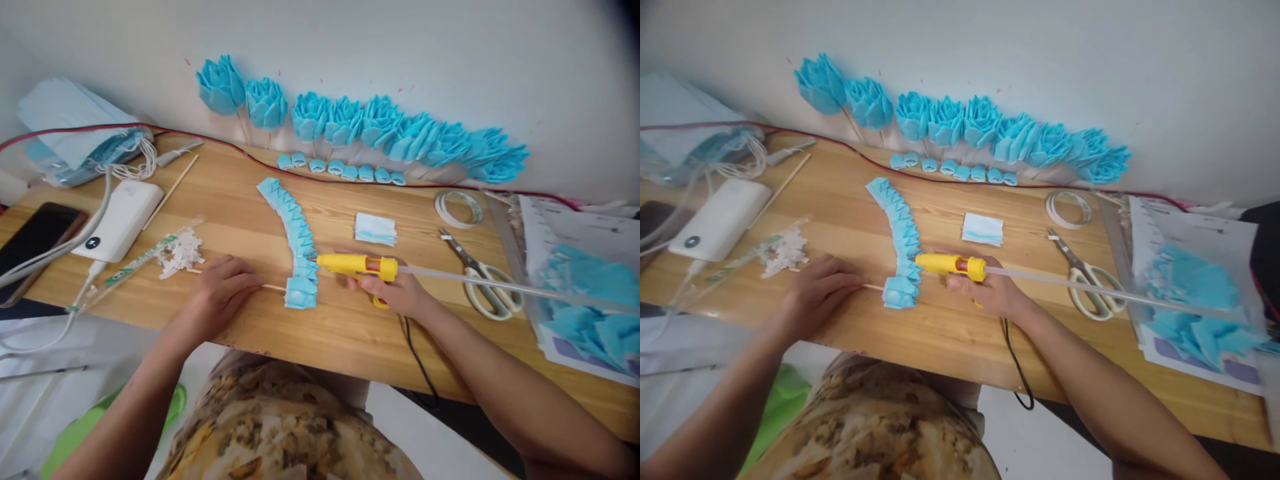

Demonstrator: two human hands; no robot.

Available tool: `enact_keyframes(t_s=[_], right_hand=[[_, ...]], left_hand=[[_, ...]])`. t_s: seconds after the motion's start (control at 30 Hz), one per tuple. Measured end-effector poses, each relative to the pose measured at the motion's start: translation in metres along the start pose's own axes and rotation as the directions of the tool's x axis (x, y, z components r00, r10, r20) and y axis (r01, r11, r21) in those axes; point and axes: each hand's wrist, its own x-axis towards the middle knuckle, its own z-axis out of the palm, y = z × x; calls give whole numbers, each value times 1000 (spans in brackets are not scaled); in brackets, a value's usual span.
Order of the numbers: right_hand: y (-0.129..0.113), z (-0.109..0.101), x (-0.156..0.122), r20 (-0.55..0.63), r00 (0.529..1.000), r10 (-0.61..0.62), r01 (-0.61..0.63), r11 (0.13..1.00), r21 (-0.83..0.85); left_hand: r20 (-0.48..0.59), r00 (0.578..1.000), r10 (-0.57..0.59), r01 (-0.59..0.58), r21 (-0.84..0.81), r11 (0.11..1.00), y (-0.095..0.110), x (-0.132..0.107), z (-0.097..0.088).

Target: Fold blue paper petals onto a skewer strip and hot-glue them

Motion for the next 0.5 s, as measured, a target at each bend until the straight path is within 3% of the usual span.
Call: enact_keyframes(t_s=[0.5], right_hand=[[-3, 4, -1, -9, 1000, -10, 8, 992, -123]], left_hand=[[-28, 999, 43, -43, 2, 999, -2, -1, 1]])
